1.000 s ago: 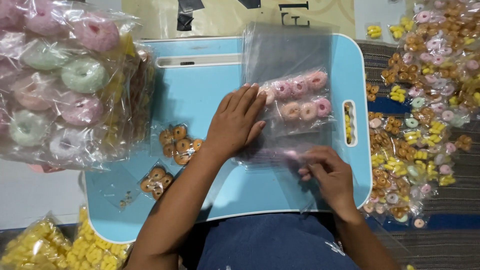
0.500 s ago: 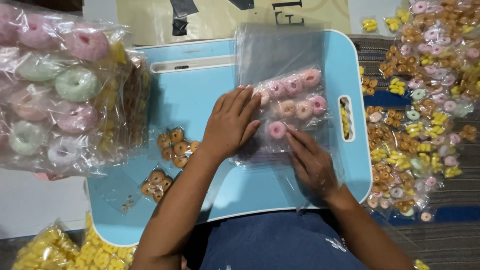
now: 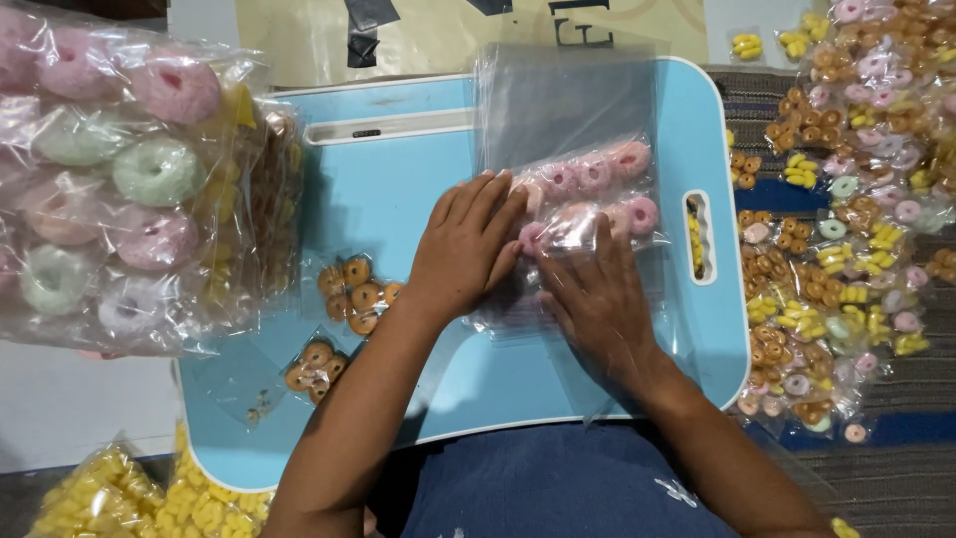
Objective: The person places small colorful donut-shaped objects into plastic bags by hand, arranging them in rows within the bags and smoothing the bags flat.
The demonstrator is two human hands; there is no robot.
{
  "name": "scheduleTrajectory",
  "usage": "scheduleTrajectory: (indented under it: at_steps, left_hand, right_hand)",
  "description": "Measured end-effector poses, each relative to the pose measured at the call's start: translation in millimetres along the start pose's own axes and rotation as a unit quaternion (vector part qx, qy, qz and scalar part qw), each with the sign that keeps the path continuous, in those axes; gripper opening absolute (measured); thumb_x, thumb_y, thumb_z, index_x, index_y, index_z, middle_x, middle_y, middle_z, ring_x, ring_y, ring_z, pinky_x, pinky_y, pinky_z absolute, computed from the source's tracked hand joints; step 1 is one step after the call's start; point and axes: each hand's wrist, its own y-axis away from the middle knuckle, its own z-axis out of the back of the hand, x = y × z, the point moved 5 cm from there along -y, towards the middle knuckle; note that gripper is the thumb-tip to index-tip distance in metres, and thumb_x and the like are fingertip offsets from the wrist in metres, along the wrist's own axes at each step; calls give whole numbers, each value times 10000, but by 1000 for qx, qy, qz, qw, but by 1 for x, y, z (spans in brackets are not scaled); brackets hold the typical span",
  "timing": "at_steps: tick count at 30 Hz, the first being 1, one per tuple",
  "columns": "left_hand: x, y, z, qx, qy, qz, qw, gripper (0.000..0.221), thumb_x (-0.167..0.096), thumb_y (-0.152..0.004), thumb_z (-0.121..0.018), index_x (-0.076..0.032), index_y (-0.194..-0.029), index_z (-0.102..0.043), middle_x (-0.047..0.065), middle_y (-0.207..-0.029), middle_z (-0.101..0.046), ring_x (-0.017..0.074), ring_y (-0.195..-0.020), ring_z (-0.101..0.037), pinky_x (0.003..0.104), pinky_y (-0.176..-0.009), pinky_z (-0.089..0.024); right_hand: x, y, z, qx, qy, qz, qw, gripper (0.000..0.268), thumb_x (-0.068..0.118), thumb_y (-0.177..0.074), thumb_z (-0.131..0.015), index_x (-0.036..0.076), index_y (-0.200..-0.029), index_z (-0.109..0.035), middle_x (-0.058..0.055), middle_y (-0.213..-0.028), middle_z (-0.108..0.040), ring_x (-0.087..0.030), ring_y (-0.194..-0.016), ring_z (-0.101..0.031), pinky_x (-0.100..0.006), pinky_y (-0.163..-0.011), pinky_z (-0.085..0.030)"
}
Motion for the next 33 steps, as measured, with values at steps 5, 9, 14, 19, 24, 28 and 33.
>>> scheduleTrajectory:
  at_steps: [5, 9, 14, 19, 24, 28, 33]
  left_hand:
    - [-6, -1, 7, -3, 1, -3, 1000, 575, -437, -1045, -501, -93, -1505, -498, 196, -1550, -472, 382, -1466, -404, 516, -1203, -306]
    - [-18, 2, -7, 59, -49, -69, 995, 641, -527, -1053, -414, -213, -1611, -389, 53, -1668, -371, 340, -1556, -284, 564, -1253, -185]
    - [-18, 2, -16, 101, -56, -71, 991, 647, -510, -1063, -396, -224, -1639, -330, 0, -1707, -307, 328, -1578, -229, 594, -1257, -166]
    - [-18, 2, -15, 100, -71, -76, 990, 624, -464, -1051, -467, -228, -1621, -375, -20, -1695, -327, 327, -1572, -236, 596, -1251, -165]
    - [-19, 1, -13, 102, -68, -78, 989, 627, -429, -1047, -481, -232, -1629, -360, -25, -1699, -318, 326, -1575, -226, 599, -1252, -156]
    - [-19, 1, -13, 95, -76, -80, 989, 634, -420, -1034, -515, -233, -1622, -372, -21, -1692, -332, 332, -1569, -236, 603, -1249, -177]
    - [-19, 1, -15, 93, -71, -79, 990, 652, -396, -1029, -516, -248, -1638, -337, -40, -1702, -311, 326, -1573, -234, 602, -1254, -167]
  right_hand:
    - [2, -3, 2, 29, -4, -19, 999, 444, 415, -1016, -563, 266, -1429, -631, -85, -1450, -614, -489, -1503, -342, -629, -1201, -283]
    - [-6, 11, -8, 36, -16, -11, 999, 435, 427, -1023, -545, 225, -1399, -631, -107, -1491, -579, -491, -1510, -330, -638, -1220, -243]
    - [-17, 27, -5, 43, -45, -32, 998, 505, 419, -1064, -468, 233, -1529, -530, -103, -1625, -451, -452, -1539, -293, -591, -1244, -234]
    - [-26, 24, -4, 33, -35, -69, 996, 698, 521, -1074, -428, 72, -1607, -383, -223, -1667, -329, -467, -1534, -266, -568, -1247, -227]
    - [-26, 8, 1, 26, -17, -55, 998, 671, 559, -1049, -467, 81, -1517, -519, -251, -1592, -425, -498, -1509, -307, -596, -1228, -272]
    - [-32, 6, -1, 59, -29, -45, 997, 644, 564, -1047, -465, 145, -1534, -506, -240, -1572, -458, -483, -1506, -335, -594, -1228, -270]
    - [-39, 8, -11, 118, -45, -63, 990, 692, 630, -1031, -403, 176, -1552, -433, -148, -1648, -386, -394, -1577, -214, -577, -1292, -104]
